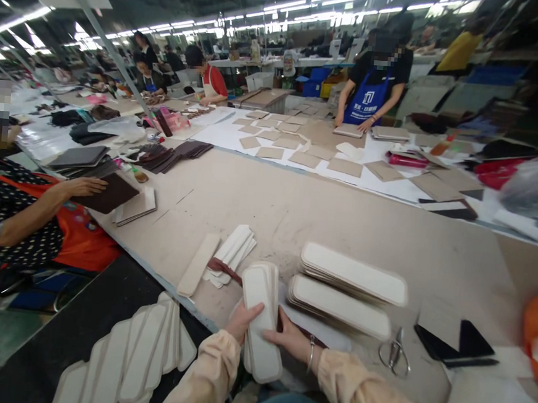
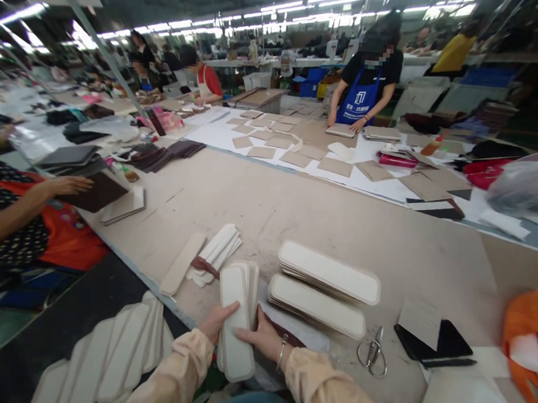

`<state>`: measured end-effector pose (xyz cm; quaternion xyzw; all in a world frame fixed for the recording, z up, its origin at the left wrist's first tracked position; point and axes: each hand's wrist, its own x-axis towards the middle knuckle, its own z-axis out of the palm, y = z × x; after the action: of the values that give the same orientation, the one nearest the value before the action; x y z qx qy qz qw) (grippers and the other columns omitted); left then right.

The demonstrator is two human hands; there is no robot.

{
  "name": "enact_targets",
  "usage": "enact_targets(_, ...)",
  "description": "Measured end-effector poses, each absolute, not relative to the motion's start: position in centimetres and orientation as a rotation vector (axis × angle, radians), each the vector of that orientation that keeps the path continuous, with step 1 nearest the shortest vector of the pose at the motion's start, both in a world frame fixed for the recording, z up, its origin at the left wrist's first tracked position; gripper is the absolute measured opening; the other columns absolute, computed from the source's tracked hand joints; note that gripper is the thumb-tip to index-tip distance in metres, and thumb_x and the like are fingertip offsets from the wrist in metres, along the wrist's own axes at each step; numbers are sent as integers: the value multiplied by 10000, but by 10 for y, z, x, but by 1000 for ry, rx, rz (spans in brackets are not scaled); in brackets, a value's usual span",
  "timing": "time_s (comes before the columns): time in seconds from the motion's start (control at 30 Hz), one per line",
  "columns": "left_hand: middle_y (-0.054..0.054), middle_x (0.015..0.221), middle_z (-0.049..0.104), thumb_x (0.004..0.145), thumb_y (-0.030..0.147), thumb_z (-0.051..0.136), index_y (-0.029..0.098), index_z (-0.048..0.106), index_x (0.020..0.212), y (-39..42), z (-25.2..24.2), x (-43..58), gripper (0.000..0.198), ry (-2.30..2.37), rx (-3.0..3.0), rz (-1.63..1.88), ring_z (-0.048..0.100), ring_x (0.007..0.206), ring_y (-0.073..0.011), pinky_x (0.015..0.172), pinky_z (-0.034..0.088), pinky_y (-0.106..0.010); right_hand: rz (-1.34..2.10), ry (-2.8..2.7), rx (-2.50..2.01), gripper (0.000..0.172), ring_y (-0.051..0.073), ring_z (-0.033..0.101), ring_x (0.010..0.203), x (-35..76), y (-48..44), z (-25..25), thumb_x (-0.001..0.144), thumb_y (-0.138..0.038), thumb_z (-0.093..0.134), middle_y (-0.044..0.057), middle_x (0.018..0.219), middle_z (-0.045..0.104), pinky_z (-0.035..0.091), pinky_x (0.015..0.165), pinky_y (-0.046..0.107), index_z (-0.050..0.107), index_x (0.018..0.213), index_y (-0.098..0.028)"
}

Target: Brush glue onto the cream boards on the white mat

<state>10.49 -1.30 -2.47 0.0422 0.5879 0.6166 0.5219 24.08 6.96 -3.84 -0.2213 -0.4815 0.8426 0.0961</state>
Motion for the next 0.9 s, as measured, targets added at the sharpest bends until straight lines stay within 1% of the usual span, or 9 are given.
enact_targets(0.2,-114,964,698,530,425,836,150,588,1128,1,-34,96,703,1526,267,1351,641,886,-272,792,502,-377,2353,-1282,-965,903,300,617,993,227,53,-47,518,-363,835,69,1073,654,464,913,512,407,1305,-247)
enact_targets(0.4,-149,1068,673,602,461,786,140,608,1073,12,-49,89,597,1624,447,1205,613,999,-295,872,483,-390,2348,-1074,-1059,761,282,623,965,224,49,-45,564,-249,776,47,1040,667,495,866,459,475,1263,-259)
enact_targets(0.47,-155,1113,664,709,517,680,149,607,1099,13,-51,84,542,1645,516,1152,602,1057,-299,915,469,-402,2390,-1010,-1015,748,283,618,983,223,50,-44,566,-242,768,49,1060,665,491,877,457,484,1257,-259)
enact_targets(0.53,-153,1167,648,837,536,500,152,606,1139,13,-51,76,500,1671,612,1086,563,1150,-285,984,427,-391,2436,-957,-974,733,282,614,996,222,49,-44,579,-250,757,52,1075,663,483,891,461,485,1260,-258)
enact_targets(0.6,-134,1242,614,913,483,349,153,598,1180,12,-51,65,492,1721,733,1006,496,1243,-254,1046,362,-345,2472,-909,-968,708,278,619,974,222,49,-48,606,-267,738,56,1075,662,487,879,462,484,1266,-253)
enact_targets(0.63,-125,1281,590,927,441,324,152,589,1200,11,-51,60,478,1761,796,958,465,1274,-243,1068,328,-322,2483,-890,-982,696,274,622,954,222,49,-50,618,-273,730,57,1073,662,493,863,458,484,1268,-251)
enact_targets(0.73,-145,1296,563,892,293,422,136,574,1218,8,-56,43,392,1918,963,752,462,1266,-260,1087,294,-336,2495,-851,-1030,701,263,623,913,225,48,-58,622,-260,725,56,1067,661,510,818,436,479,1278,-249)
enact_targets(0.83,-133,1160,611,828,182,539,133,616,1100,6,-63,30,287,2009,1114,433,557,1117,-250,1011,385,-405,2515,-819,-1050,733,256,622,881,227,46,-62,599,-245,738,47,1029,670,518,781,413,474,1283,-254)
enact_targets(0.9,-95,1090,621,850,190,544,127,629,987,4,-66,22,173,2041,1205,187,586,1022,-213,943,434,-422,2527,-788,-1062,742,250,622,854,226,44,-61,593,-246,743,41,995,676,519,763,402,472,1283,-258)
